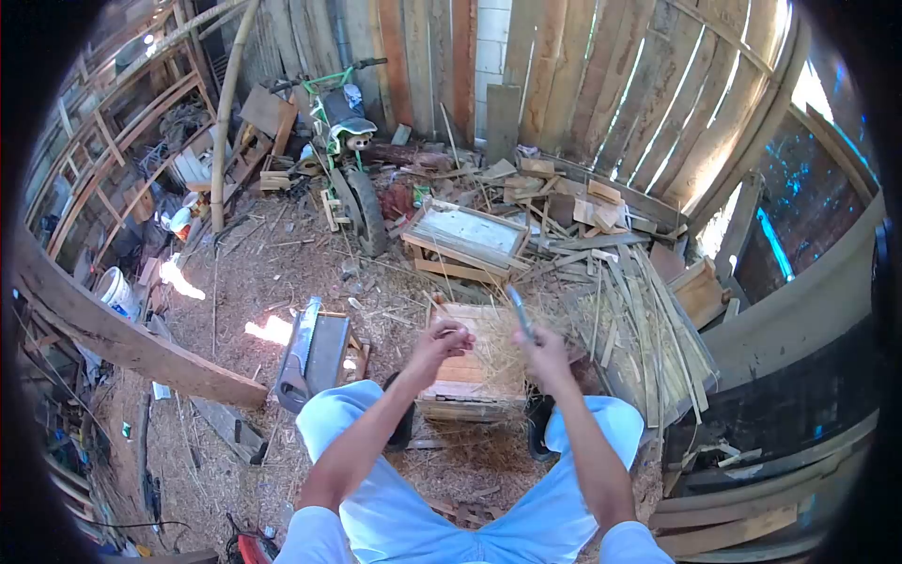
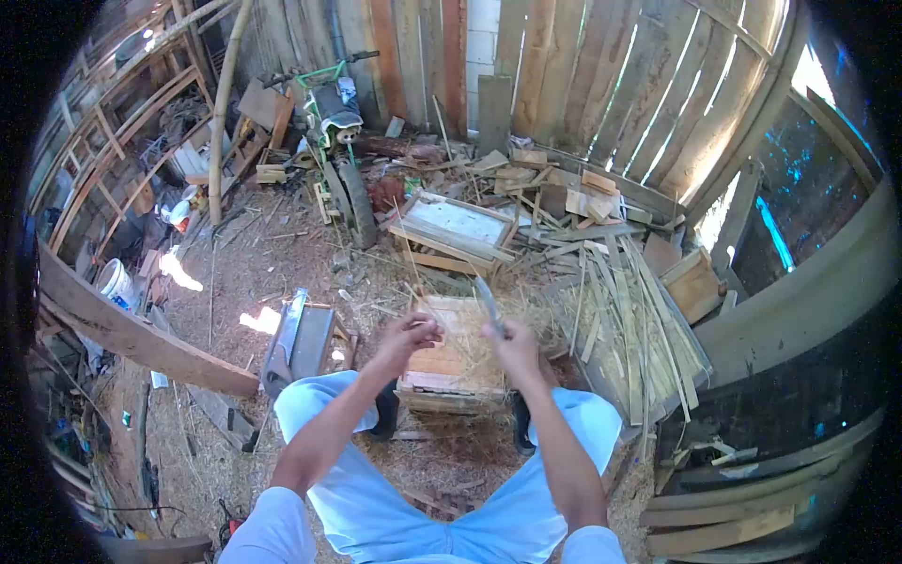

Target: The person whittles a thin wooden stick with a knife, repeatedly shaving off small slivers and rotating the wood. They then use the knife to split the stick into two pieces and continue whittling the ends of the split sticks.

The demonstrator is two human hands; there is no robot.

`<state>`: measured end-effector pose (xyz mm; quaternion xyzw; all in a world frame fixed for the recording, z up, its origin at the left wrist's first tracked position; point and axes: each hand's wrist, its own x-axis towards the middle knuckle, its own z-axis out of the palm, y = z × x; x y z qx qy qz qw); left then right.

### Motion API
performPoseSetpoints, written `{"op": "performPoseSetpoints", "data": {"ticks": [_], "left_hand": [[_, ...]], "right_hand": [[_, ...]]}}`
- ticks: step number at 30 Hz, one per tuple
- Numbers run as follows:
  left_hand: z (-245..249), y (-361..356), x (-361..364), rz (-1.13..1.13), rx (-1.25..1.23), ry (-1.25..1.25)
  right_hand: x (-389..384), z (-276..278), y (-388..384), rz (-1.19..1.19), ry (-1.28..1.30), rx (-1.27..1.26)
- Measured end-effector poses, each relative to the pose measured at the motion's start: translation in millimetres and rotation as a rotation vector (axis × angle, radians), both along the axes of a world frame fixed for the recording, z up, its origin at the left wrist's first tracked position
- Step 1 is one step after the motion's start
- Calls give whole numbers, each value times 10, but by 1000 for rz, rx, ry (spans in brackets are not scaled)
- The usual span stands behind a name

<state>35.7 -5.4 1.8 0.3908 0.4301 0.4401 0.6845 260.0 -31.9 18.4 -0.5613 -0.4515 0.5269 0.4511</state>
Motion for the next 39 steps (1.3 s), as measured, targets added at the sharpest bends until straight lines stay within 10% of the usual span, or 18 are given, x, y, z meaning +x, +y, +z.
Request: {"op": "performPoseSetpoints", "data": {"ticks": [18,27,29,32,39], "left_hand": [[-1,423,342,64,-198,-331],[-566,2513,4,221,-26,175],[-630,2698,181,427,824,1142],[-860,3155,395,-12,1067,1145],[-2098,4102,875,-127,1122,1236]], "right_hand": [[-174,-15,412,19,-316,134],[349,-139,1977,45,-607,154],[471,-464,2460,-26,-697,196],[597,-899,3066,-29,-809,325],[793,-1722,3916,34,-969,154]]}}
